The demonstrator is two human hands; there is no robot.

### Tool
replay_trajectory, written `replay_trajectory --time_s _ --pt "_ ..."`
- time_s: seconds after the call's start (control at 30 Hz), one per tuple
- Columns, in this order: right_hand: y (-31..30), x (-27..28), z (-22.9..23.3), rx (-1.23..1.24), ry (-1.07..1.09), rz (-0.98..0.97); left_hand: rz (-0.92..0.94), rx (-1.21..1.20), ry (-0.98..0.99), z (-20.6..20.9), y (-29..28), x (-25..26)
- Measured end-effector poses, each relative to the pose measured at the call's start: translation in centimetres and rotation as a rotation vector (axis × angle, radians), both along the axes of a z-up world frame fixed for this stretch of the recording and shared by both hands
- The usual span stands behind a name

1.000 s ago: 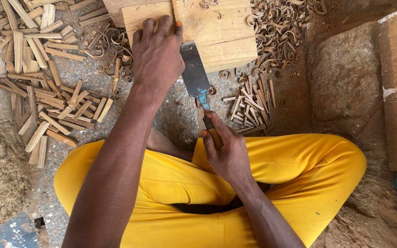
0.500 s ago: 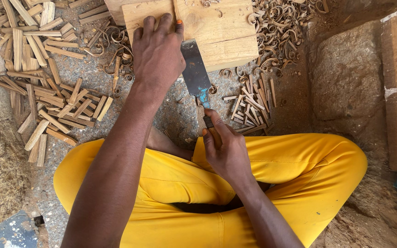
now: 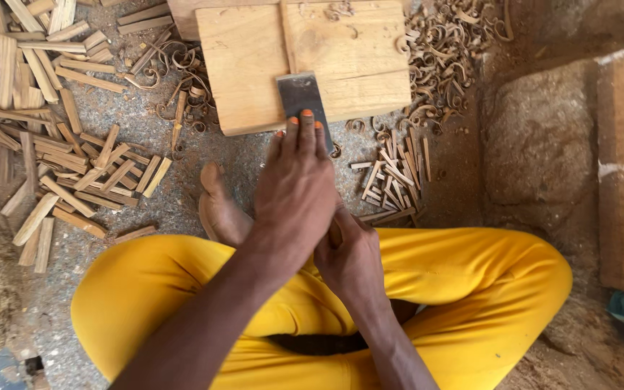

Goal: The person sits cross-legged on the floor and uses a hand chisel to carve a rectangular wooden block. They repeatedly shave thin strips of wood from the block's surface, creating a pile of wood shavings and small rectangular pieces on the ground.

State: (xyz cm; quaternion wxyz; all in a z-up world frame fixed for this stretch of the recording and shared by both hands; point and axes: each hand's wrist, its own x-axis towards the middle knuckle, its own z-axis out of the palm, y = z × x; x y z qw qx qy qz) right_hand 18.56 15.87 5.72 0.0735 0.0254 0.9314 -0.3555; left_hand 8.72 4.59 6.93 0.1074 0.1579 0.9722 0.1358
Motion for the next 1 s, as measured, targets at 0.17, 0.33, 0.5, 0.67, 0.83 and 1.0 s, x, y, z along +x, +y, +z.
replay_trajectory --time_s 0.17,0.33,0.5,0.67,0.83,1.0 --pt "-1.0 -2.9 -0.8 -0.053 0.056 -0.026 0.056 0.041 0.022 -3.7 0.1 -1.9" --pt "-2.3 -6.6 -1.4 -0.096 0.089 -0.025 0.096 0.115 0.16 -3.1 -1.2 -5.3" --pt "-2.8 -7.2 -1.0 -0.084 0.169 -0.03 0.11 0.185 0.017 -0.4 -2.2 -6.3" --pt "-0.2 -5.9 0.4 -0.305 -0.067 -0.244 0.248 0.179 -0.231 0.2 -4.3 -6.7" --pt "3.6 -3.4 1.6 -0.309 -0.109 -0.378 0.08 0.092 0.389 -4.1 -3.3 -7.7" --pt "3.8 -1.5 0.3 -0.208 -0.007 -0.175 0.096 0.129 0.356 -8.4 -3.4 -8.6"
